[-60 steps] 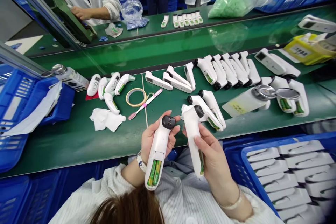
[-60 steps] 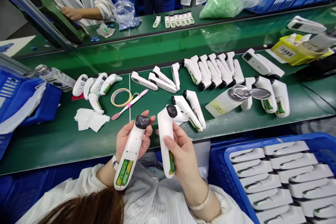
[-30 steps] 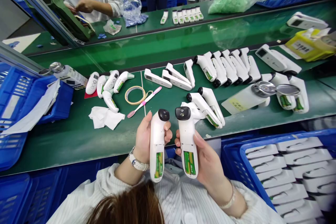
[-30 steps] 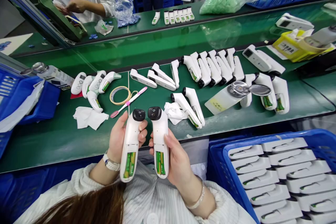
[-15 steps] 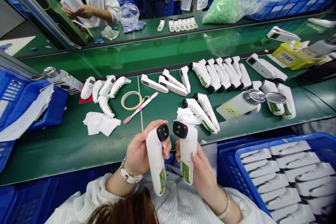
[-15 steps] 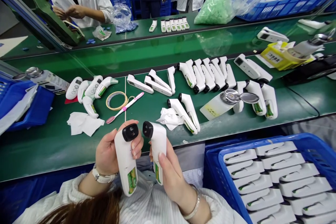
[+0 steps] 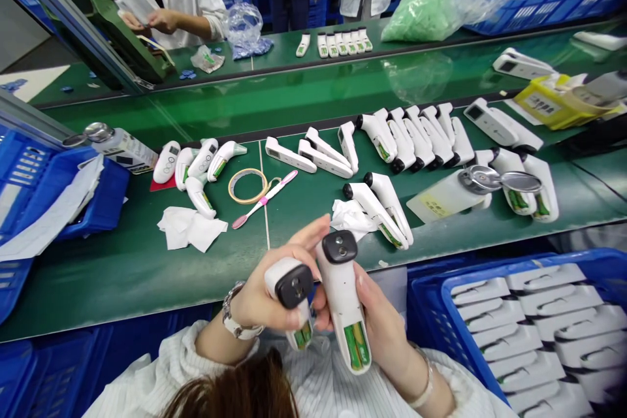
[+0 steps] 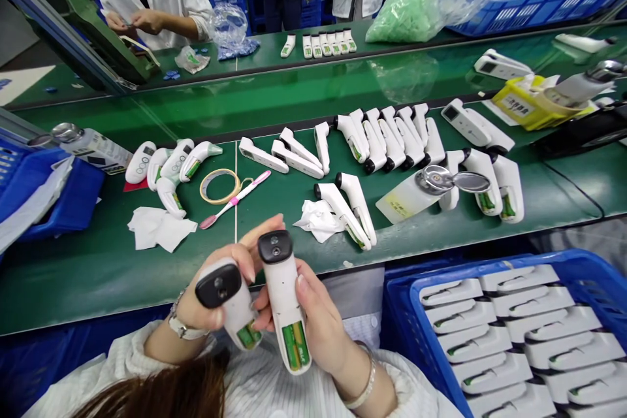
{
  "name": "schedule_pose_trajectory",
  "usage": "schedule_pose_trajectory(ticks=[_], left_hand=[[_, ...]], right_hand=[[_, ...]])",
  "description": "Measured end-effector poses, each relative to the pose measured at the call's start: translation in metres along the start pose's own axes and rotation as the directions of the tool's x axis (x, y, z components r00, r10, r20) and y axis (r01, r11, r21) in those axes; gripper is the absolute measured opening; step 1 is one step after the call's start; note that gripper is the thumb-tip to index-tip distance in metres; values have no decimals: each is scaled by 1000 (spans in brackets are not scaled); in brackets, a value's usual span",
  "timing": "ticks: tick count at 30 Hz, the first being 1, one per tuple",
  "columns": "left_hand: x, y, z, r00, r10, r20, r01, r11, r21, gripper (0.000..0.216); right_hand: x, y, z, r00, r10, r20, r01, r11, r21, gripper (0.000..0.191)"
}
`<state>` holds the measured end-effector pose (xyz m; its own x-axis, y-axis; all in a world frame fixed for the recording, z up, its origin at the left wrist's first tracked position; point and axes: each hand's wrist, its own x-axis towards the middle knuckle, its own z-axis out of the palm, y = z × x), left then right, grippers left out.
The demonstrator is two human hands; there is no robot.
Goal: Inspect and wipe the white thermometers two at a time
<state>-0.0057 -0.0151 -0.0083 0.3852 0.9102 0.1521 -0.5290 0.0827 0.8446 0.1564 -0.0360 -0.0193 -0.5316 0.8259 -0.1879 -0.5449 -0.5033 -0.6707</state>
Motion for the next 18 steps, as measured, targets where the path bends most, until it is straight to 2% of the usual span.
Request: schedule_pose_trajectory(ticks=[2, 4, 5, 6, 7, 9, 10, 11, 13, 15, 16, 18], left_hand=[[0, 1, 2, 989, -25, 149, 32, 998, -45, 38], [1, 0, 3, 991, 38, 126, -36, 999, -14, 39], [1, 0, 3, 993, 87, 77, -88, 996, 14, 38], [2, 1, 3, 991, 129, 42, -131, 991, 34, 38], [2, 2, 2, 988, 146, 44, -148, 988, 43, 38], [1, 7, 3, 989, 109, 98, -115, 992, 53, 37], [0, 10, 3, 991, 73, 113, -80, 995, 59, 37], [-1, 12, 5, 993, 41, 106, -48, 997, 63, 37], [-4, 16, 8, 999, 19, 42, -22, 999, 50, 35], [-5, 16, 10, 999, 40, -1, -40, 999, 31, 34], [-5, 16, 10, 999, 44, -8, -44, 999, 28, 33], [-4, 13, 8, 998, 52, -22, -51, 998, 26, 33]], right_hand=[[0, -2, -2, 999, 33, 25, -29, 990, -139, 34], [6, -8, -10, 999, -40, 27, 47, 919, -392, 36], [11, -13, -17, 990, -137, 16, 124, 829, -545, 35], [19, -17, -26, 963, -270, 8, 198, 687, -700, 32], [28, -21, -36, 915, -404, 10, 227, 495, -839, 28], [49, -29, -58, 819, -573, 39, 140, 133, -981, 24], [58, -32, -67, 804, -593, 44, 71, 22, -997, 25], [67, -35, -75, 806, -591, 37, 20, -35, -999, 26], [76, -41, -80, 830, -558, 21, 3, -34, -999, 23], [72, -47, -72, 861, -507, 35, 44, 6, -999, 19], [67, -49, -63, 874, -484, 45, 73, 40, -996, 17], [51, -52, -40, 873, -481, 76, 182, 178, -967, 14]])
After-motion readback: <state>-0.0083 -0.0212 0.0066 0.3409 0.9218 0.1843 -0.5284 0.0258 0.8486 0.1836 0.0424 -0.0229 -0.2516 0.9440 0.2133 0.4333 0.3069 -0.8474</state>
